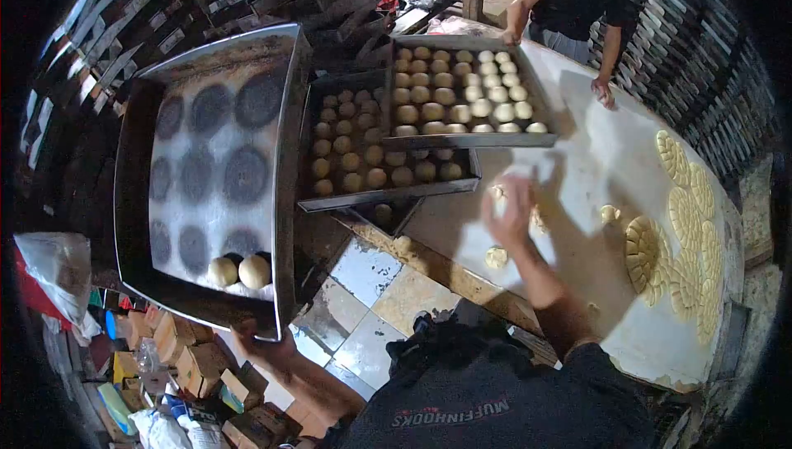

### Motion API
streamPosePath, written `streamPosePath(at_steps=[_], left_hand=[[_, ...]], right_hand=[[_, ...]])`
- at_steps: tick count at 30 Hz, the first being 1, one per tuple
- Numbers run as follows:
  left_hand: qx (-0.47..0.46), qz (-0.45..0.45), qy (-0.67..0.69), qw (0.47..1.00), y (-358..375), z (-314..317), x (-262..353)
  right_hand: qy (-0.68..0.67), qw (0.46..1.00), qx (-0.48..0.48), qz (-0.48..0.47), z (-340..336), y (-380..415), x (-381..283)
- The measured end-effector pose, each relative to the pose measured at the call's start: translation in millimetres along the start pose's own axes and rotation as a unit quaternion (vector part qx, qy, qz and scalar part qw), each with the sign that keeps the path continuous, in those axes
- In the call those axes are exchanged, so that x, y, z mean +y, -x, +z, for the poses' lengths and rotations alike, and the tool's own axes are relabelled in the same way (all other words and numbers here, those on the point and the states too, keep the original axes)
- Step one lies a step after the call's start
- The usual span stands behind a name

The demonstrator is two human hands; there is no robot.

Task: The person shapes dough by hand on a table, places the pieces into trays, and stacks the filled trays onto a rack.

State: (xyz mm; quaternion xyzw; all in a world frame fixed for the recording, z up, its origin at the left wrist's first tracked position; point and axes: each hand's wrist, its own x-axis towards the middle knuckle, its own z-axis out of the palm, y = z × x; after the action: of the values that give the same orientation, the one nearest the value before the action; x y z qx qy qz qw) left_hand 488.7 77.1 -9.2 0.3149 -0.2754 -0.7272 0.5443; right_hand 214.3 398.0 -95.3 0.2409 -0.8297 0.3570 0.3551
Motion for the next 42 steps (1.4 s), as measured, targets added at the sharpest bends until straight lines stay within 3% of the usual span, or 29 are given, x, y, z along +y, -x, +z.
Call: streamPosePath(at_steps=[1, 3, 4, 5, 7, 8, 9, 10, 11, 12, 13, 14, 15, 17, 19, 20, 21, 24, 25, 29, 33, 34, 35, 37, 38, 39, 40, 41, 42], left_hand=[[-0.123, -0.021, 0.063, 0.990, -13.3, -19.1, -7.2], [-0.159, -0.021, 0.088, 0.983, -16.2, -34.1, -9.3], [-0.097, -0.023, 0.080, 0.992, -4.3, -24.4, -3.6], [-0.210, 0.048, -0.051, 0.975, -49.1, -97.2, -12.7], [-0.049, -0.014, 0.024, 0.998, -19.0, -75.1, 2.3], [-0.066, 0.018, 0.052, 0.996, -25.5, -88.4, -2.4], [-0.080, 0.049, 0.083, 0.992, -28.9, -102.4, -9.0], [0.005, 0.038, 0.071, 0.997, -2.1, -65.5, 0.8], [0.006, 0.038, 0.072, 0.997, -2.7, -71.0, -1.5], [0.002, 0.080, 0.009, 0.997, -5.0, -85.5, -5.4], [-0.004, 0.120, -0.056, 0.991, -9.4, -103.8, -10.3], [-0.099, 0.104, 0.026, 0.989, -21.9, -130.9, -18.9], [-0.040, 0.055, 0.040, 0.997, -3.2, -102.5, -16.3], [-0.015, 0.068, 0.077, 0.995, -1.8, -105.0, -25.0], [-0.029, 0.091, 0.094, 0.991, -6.4, -118.4, -34.3], [-0.130, 0.062, 0.075, 0.987, -12.2, -127.6, -33.3], [-0.054, 0.157, 0.001, 0.986, -30.4, -160.3, -40.3], [-0.085, 0.162, 0.027, 0.983, 11.7, -124.4, -32.2], [-0.099, 0.167, 0.033, 0.980, 26.8, -108.9, -33.4], [-0.039, 0.177, -0.018, 0.983, 25.5, -112.8, -34.9], [0.059, 0.195, -0.068, 0.977, 24.2, -118.8, -35.9], [-0.098, 0.188, 0.019, 0.977, 35.5, -111.5, -38.0], [-0.089, 0.194, 0.016, 0.977, 15.5, -135.2, -42.9], [0.150, 0.337, -0.104, 0.923, -19.4, -168.7, -47.0], [0.074, 0.194, 0.022, 0.978, -1.5, -165.3, -36.7], [-0.010, 0.045, 0.153, 0.987, 41.4, -104.2, -27.1], [-0.040, 0.060, 0.090, 0.993, 35.8, -101.7, -20.3], [-0.022, 0.035, 0.148, 0.988, 43.1, -104.0, -21.3], [-0.026, 0.015, 0.144, 0.989, 59.5, -78.2, -19.3]], right_hand=[[-0.087, 0.994, -0.069, -0.026, 6.1, 9.4, -10.5], [-0.100, 0.993, -0.061, 0.000, 22.8, -1.9, -4.1], [-0.060, 0.982, -0.049, 0.170, 44.1, -12.3, 30.2], [-0.020, 0.941, -0.038, 0.336, 58.2, -26.2, 59.0], [-0.297, 0.759, -0.266, 0.514, 70.4, -62.7, 89.0], [-0.428, 0.634, -0.259, 0.589, 95.9, -63.5, 111.0], [-0.433, 0.633, -0.256, 0.589, 124.1, -51.0, 144.4], [-0.430, 0.769, -0.318, 0.350, 151.7, -34.5, 183.7], [-0.392, 0.843, -0.358, 0.083, 169.7, -24.2, 208.7], [-0.444, 0.740, -0.396, 0.314, 183.8, -22.6, 205.8], [-0.440, 0.740, -0.398, 0.316, 176.6, -24.3, 183.9], [-0.450, 0.727, -0.305, 0.418, 153.9, -27.8, 148.5], [-0.452, 0.702, -0.206, 0.511, 130.6, -30.4, 116.8], [-0.407, 0.721, -0.153, 0.539, 101.0, -13.3, 84.4], [-0.410, 0.681, -0.082, 0.602, 87.1, 26.9, 87.4], [-0.440, 0.661, -0.060, 0.605, 83.6, 47.8, 97.8], [-0.470, 0.640, -0.040, 0.607, 77.0, 64.2, 109.3], [-0.483, 0.609, 0.008, 0.630, 21.4, 71.3, 116.3], [-0.445, 0.709, 0.107, 0.537, 0.1, 79.0, 130.7], [-0.499, 0.558, 0.177, 0.639, -42.3, 57.0, 198.4], [-0.515, 0.592, 0.233, 0.575, -69.6, 15.1, 229.8], [-0.530, 0.586, 0.233, 0.567, -63.1, 29.2, 273.8], [-0.546, 0.579, 0.231, 0.560, -51.5, 42.1, 308.2], [-0.492, 0.606, 0.236, 0.578, -83.6, -5.8, 235.6], [-0.502, 0.630, 0.224, 0.549, -78.1, 6.6, 247.1], [-0.512, 0.652, 0.212, 0.517, -78.4, 13.8, 263.9], [-0.493, 0.638, 0.234, 0.543, -80.6, 4.4, 264.4], [-0.469, 0.623, 0.260, 0.570, -84.3, -5.3, 264.6], [-0.453, 0.657, 0.248, 0.549, -87.5, -16.1, 266.0]])
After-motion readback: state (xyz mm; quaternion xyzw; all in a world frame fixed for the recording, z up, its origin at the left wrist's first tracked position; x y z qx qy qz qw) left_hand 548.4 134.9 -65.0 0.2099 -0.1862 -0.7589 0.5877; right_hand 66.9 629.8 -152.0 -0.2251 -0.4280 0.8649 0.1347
